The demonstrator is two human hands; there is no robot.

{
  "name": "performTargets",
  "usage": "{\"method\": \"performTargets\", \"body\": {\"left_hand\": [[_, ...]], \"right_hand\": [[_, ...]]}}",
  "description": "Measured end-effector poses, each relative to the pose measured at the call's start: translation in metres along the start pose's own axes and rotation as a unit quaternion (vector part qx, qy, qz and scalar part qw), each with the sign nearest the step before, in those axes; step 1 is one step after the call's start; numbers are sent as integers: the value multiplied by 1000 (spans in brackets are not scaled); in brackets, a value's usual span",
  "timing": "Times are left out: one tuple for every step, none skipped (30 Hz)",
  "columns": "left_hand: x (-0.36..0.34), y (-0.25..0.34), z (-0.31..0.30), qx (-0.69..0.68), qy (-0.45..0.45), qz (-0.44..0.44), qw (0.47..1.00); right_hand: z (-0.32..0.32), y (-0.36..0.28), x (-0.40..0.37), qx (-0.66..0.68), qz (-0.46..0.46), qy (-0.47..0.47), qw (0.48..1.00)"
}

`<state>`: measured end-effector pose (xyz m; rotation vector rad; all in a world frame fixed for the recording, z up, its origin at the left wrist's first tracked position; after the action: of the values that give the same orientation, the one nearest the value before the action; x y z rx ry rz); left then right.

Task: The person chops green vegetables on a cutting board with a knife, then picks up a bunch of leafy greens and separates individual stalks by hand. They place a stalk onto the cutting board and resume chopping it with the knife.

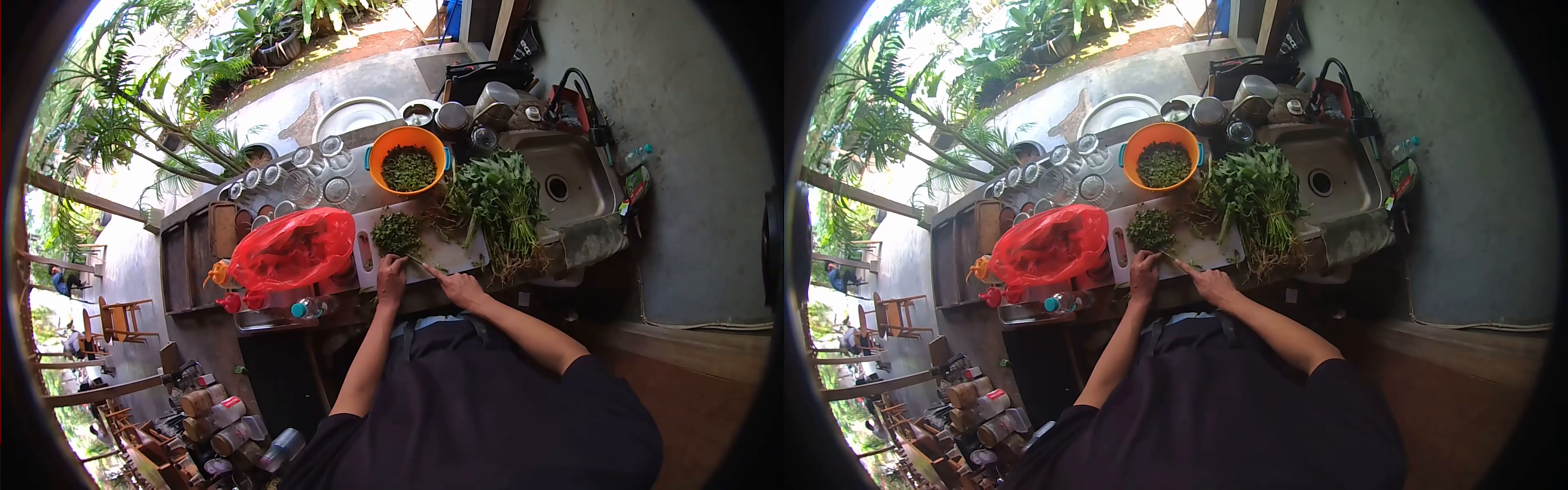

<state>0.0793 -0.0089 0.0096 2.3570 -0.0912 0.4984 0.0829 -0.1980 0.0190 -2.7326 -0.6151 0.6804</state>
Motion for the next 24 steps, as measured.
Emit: {"method": "performTargets", "body": {"left_hand": [[0,-1,-1,0,2,-1,1000],[0,-1,0,3,-4,-1,1000],[1,0,1,4,-10,0,1000],[1,1,1,3,-10,1,1000],[0,1,0,1,-11,-3,1000],[1,2,-1,0,-11,-6,1000],[1,3,-2,0,-11,-6,1000],[1,3,-2,-4,-12,-10,1000],[1,3,-2,-8,-12,-13,1000],[2,2,-3,-8,-12,-14,1000],[2,3,-3,-3,-10,-7,1000],[1,3,-3,2,-8,-1,1000],[1,2,-3,2,-8,-2,1000],[1,1,-2,-1,-6,0,1000],[1,1,-2,-3,-5,2,1000],[0,1,-2,-3,-5,2,1000],[1,0,-2,-3,-5,4,1000],[1,1,-2,-3,-5,6,1000],[1,1,-2,-3,-5,6,1000],[1,1,-2,-4,-6,4,1000],[1,0,-1,-5,-8,3,1000],[1,-1,-1,-5,-8,3,1000],[0,-2,0,-4,-10,3,1000],[0,-2,1,-3,-12,2,1000]], "right_hand": [[-3,0,-2,-12,-5,2,1000],[-6,1,-4,-13,-5,2,1000],[-10,1,-5,-2,-7,-14,1000],[-15,1,-6,10,-9,-30,999],[-20,-1,-7,10,-8,-30,999],[-25,-4,-6,2,-8,-36,999],[-28,-7,-5,-6,-7,-43,999],[-31,-10,-4,-5,-6,-44,999],[-34,-12,-2,-1,-1,-39,999],[-36,-13,-1,4,4,-35,999],[-36,-14,-1,3,3,-35,999],[-35,-14,0,3,0,-37,999],[-34,-15,0,3,-4,-39,999],[-34,-15,1,3,-4,-39,999],[-34,-15,1,3,-5,-41,999],[-35,-16,1,2,-5,-42,999],[-36,-17,1,2,-5,-42,999],[-42,-21,-1,-8,-5,-54,998],[-44,-23,-3,-18,-5,-67,998],[-43,-22,-2,-18,-4,-67,998],[-40,-20,-1,-11,-7,-59,998],[-37,-18,1,-5,-11,-50,999],[-33,-17,3,-4,-11,-51,999],[-27,-14,5,12,-12,-43,999]]}}
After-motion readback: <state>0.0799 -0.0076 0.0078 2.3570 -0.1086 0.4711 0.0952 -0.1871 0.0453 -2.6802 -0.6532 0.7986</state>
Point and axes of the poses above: each hand's wrist, its own x-axis towards the middle knuckle, its own z-axis out of the palm, y = z × x, the point moved 7 cm from there along x, towards the middle knuckle, and after that the axes turned 8 degrees about z, right-handed, at the moved point
